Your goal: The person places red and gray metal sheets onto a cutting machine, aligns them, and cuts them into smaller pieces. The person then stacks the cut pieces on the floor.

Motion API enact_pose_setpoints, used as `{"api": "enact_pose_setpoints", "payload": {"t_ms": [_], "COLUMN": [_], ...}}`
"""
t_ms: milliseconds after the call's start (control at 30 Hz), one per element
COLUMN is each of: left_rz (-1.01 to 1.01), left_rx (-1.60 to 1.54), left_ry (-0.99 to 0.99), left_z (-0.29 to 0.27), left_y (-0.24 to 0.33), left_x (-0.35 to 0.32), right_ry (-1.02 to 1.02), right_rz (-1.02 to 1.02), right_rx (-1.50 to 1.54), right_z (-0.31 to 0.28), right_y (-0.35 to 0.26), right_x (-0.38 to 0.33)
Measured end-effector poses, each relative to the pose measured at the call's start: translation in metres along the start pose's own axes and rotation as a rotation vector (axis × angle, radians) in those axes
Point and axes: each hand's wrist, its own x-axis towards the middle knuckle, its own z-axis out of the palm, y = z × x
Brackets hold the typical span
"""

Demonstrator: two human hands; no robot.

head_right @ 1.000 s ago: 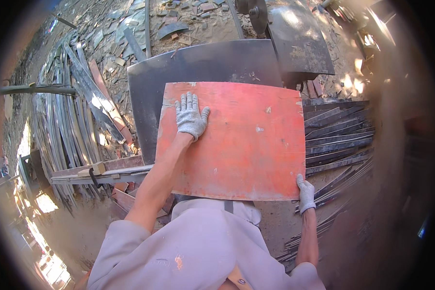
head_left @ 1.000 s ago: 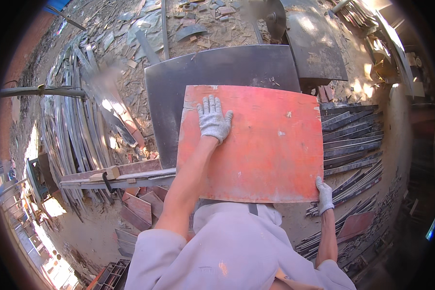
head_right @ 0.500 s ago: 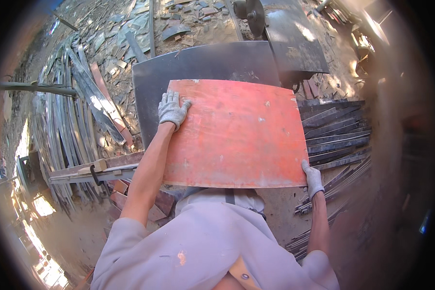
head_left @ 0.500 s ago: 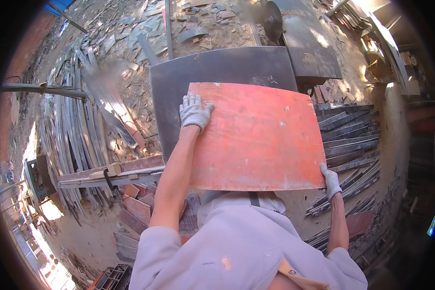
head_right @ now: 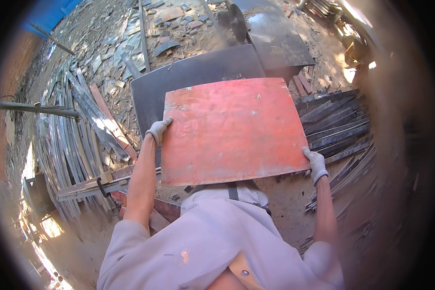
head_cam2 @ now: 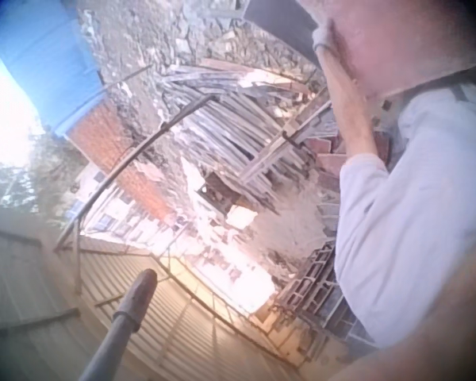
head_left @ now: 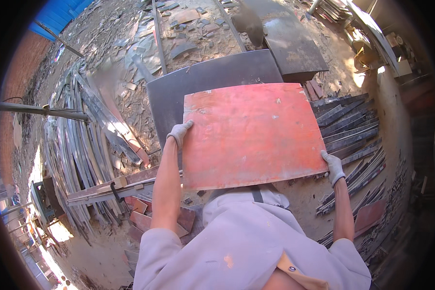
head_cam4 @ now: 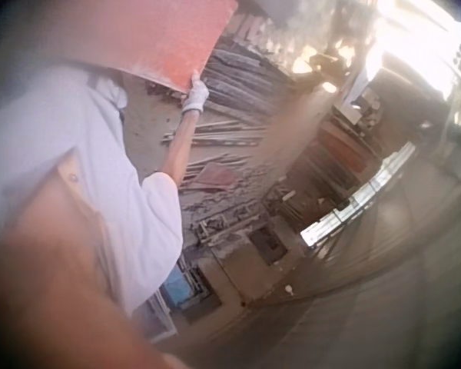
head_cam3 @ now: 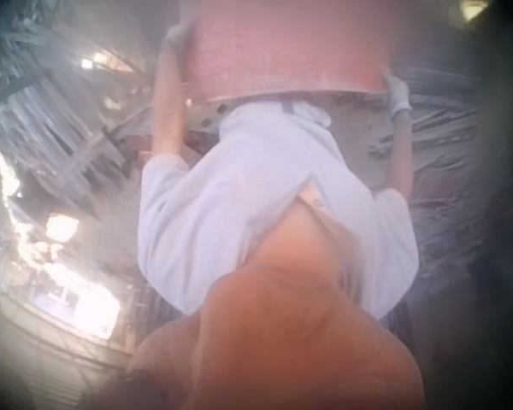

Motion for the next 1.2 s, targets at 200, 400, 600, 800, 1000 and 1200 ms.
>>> {"api": "enact_pose_setpoints", "payload": {"t_ms": [200, 400, 600, 800, 1000, 1200], "left_rz": [-0.060, 0.021, 0.124, 0.271, 0.354, 0.262], "left_rx": [-0.601, -0.821, -1.183, -0.862, -0.825, -0.865], "left_ry": [-0.152, -0.368, -0.676, -0.339, -0.262, -0.250], "left_z": [0.044, 0.098, 0.127, 0.163, 0.164, 0.165], "left_y": [-0.014, -0.005, 0.081, 0.091, 0.058, 0.046], "left_x": [-0.035, -0.069, -0.108, -0.060, -0.055, -0.038], "right_ry": [-0.161, -0.434, -0.198, -0.117, -0.073, 0.027], "right_rz": [0.008, -0.065, -0.090, -0.087, 0.014, 0.001], "right_rx": [0.948, 1.128, 0.839, 0.820, 0.835, 0.851], "right_z": [-0.018, 0.093, 0.081, 0.043, 0.048, 0.054], "right_y": [0.070, 0.041, 0.032, 0.050, 0.075, 0.074], "right_x": [0.020, -0.045, -0.039, -0.011, -0.009, -0.009]}}
